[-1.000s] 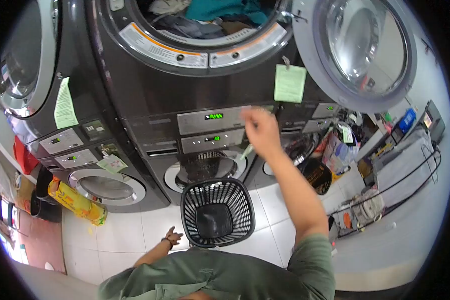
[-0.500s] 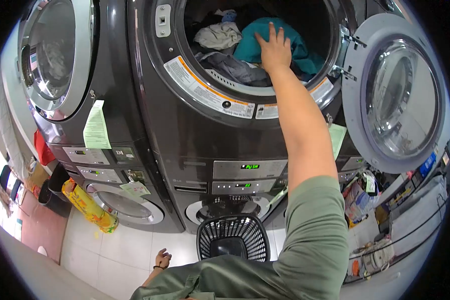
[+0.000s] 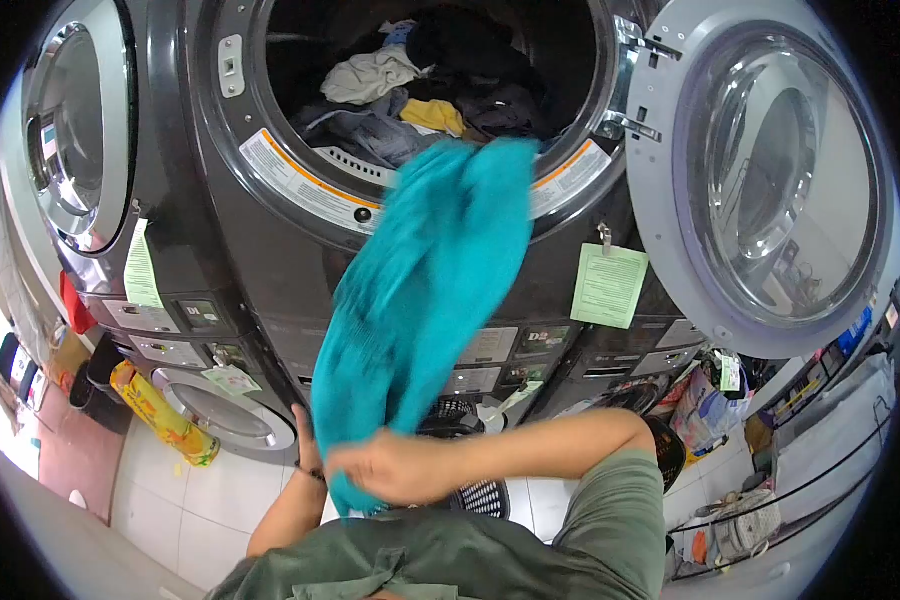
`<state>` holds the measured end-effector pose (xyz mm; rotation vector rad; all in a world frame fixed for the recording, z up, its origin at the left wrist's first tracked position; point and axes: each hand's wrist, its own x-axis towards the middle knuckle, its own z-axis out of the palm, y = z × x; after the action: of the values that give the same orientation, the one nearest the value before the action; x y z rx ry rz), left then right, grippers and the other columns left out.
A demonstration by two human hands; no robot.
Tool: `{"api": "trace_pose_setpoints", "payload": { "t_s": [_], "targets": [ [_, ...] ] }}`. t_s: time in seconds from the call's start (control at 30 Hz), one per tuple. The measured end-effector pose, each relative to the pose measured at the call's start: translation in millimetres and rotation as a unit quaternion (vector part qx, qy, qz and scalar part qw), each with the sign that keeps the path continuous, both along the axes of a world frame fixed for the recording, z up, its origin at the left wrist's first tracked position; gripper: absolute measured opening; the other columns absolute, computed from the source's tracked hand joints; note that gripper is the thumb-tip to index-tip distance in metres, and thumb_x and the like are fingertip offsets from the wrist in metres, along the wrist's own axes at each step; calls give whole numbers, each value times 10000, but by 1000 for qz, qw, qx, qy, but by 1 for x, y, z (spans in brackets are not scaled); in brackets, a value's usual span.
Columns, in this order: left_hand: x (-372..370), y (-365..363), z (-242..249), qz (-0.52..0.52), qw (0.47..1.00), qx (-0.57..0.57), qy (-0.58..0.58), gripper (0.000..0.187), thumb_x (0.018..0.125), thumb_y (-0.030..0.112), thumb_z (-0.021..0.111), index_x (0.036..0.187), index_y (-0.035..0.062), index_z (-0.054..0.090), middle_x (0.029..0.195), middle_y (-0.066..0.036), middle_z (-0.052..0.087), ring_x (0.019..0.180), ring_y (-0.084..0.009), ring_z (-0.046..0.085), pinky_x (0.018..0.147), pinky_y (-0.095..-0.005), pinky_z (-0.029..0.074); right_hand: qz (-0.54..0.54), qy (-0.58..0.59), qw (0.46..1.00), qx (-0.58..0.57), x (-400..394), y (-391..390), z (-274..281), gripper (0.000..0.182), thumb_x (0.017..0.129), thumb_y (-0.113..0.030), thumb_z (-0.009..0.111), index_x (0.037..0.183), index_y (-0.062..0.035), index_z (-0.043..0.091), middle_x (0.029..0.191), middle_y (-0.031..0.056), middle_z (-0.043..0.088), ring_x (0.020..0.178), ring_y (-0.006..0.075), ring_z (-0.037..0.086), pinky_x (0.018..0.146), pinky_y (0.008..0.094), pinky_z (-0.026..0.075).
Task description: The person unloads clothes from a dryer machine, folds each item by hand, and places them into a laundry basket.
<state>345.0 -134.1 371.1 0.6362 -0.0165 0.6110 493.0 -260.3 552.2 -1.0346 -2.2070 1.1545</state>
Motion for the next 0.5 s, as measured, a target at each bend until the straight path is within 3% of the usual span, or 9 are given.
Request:
{"api": "trace_pose_setpoints", "payload": {
  "t_s": [0.03, 0.1, 0.17, 0.2, 0.3, 0.37, 0.43, 0.47, 0.5],
  "targets": [
    [13, 7, 4, -39, 998, 10, -53, 880, 863, 707, 358, 1446, 57, 251, 1435, -169, 353, 1301, -336, 380, 1064, -486, 334, 37, 7, 997, 71, -3, -15, -32, 158, 891, -77, 483, 1033, -57, 547, 838, 170, 589, 735, 292, 603, 675, 384, 479],
    [44, -5, 39, 44, 983, 165, 65, 695, 915, 509, 454, 1410, 40, 317, 1410, -142, 392, 1258, -300, 430, 1040, -444, 364, 48, -104, 968, 225, 9, -28, -48, 250, 807, -94, 563, 1053, -122, 594, 991, 60, 619, 862, 207, 600, 776, 381, 442],
    [65, 9, 23, 132, 850, 481, 169, 499, 892, 313, 532, 1303, 44, 446, 1300, -136, 491, 1166, -290, 495, 999, -405, 393, 34, -146, 897, 415, 31, -27, -33, 279, 758, -105, 606, 1035, -139, 615, 1033, 35, 624, 908, 190, 597, 809, 391, 423],
    [69, 13, 21, 152, 763, 591, 212, 384, 866, 188, 578, 1221, 48, 533, 1216, -134, 558, 1101, -287, 535, 972, -381, 409, -21, -153, 892, 425, 40, -28, -17, 302, 717, -94, 623, 1014, -145, 628, 1050, 19, 621, 937, 188, 592, 831, 394, 408],
    [81, -23, -6, 231, 757, 568, 226, 279, 853, 146, 576, 1117, 56, 589, 1108, -160, 603, 1059, -332, 551, 934, -387, 426, -167, -185, 838, 485, 77, -11, 25, 310, 660, -61, 650, 960, -138, 650, 1058, 14, 624, 964, 194, 590, 861, 380, 389],
    [85, -23, -75, 201, 686, 657, 240, 286, 843, 138, 566, 1112, 44, 590, 1099, -191, 604, 1066, -371, 545, 928, -404, 431, -255, -178, 783, 539, 97, 19, 53, 285, 666, -51, 651, 942, -120, 656, 1053, 23, 631, 965, 216, 595, 868, 376, 391],
    [75, -39, -124, 77, 730, 551, 397, 339, 831, 194, 590, 1120, 19, 575, 1112, -226, 589, 1086, -395, 525, 935, -408, 429, -273, -144, 777, 548, 115, 56, 80, 284, 691, -102, 639, 974, -76, 639, 985, 62, 646, 905, 248, 599, 802, 386, 424],
    [74, -37, -135, -34, 674, 561, 480, 348, 791, 201, 655, 1109, 73, 593, 1110, -216, 589, 1013, -378, 565, 869, -401, 456, -256, -132, 841, 458, 111, 63, 85, 304, 692, -117, 649, 992, -65, 636, 995, 79, 645, 914, 257, 601, 824, 387, 432],
    [70, -39, -131, 33, 670, 601, 436, 353, 787, 216, 663, 1095, 61, 589, 1092, -226, 583, 1000, -384, 565, 864, -402, 456, -234, -120, 894, 362, 103, 69, 90, 327, 694, -133, 660, 1010, -55, 632, 1005, 95, 644, 923, 267, 602, 846, 387, 440]
  ]
}}
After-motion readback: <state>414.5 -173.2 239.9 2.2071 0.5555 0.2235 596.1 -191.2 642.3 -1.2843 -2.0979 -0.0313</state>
